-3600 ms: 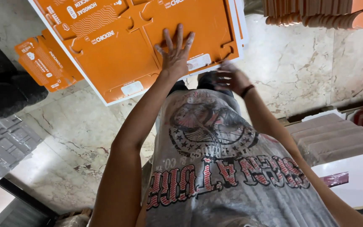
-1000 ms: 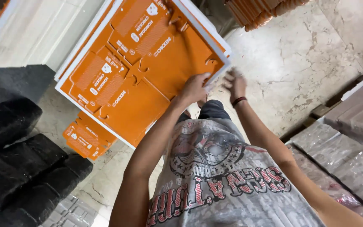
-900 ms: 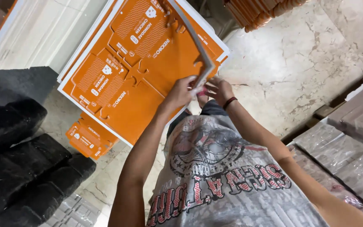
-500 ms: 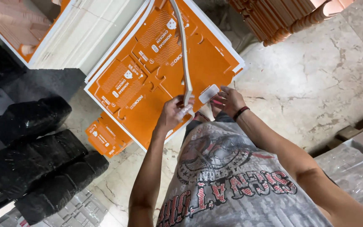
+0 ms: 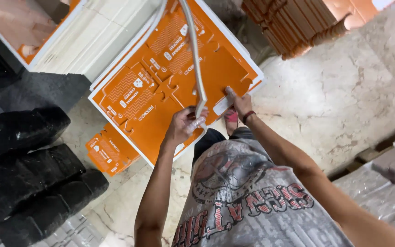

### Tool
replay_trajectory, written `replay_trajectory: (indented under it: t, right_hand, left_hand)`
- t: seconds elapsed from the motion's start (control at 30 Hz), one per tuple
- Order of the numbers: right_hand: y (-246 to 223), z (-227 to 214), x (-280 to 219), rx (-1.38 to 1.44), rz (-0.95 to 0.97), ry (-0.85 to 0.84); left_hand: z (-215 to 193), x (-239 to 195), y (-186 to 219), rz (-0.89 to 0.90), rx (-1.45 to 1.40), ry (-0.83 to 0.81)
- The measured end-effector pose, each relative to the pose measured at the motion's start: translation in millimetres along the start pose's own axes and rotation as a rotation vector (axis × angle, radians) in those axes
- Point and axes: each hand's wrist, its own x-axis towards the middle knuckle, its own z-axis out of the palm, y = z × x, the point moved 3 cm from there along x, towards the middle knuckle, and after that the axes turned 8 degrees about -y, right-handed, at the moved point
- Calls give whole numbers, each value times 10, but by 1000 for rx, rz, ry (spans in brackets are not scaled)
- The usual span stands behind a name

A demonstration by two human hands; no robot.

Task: Manually removing waste material from die-cut cardboard sheets to prepare them for assembly into boxes.

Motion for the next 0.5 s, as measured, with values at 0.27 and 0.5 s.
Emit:
replay_trajectory:
  t: [0.27,0.5]
  right_hand:
    - [-366,-1154,919,-166,-311,-40]
    - [-2657,-1586,-1139,-987,-759,120]
  left_hand:
    - [-21,-102,63,118,23,-40]
    - [581,761,-913,232,218,-13]
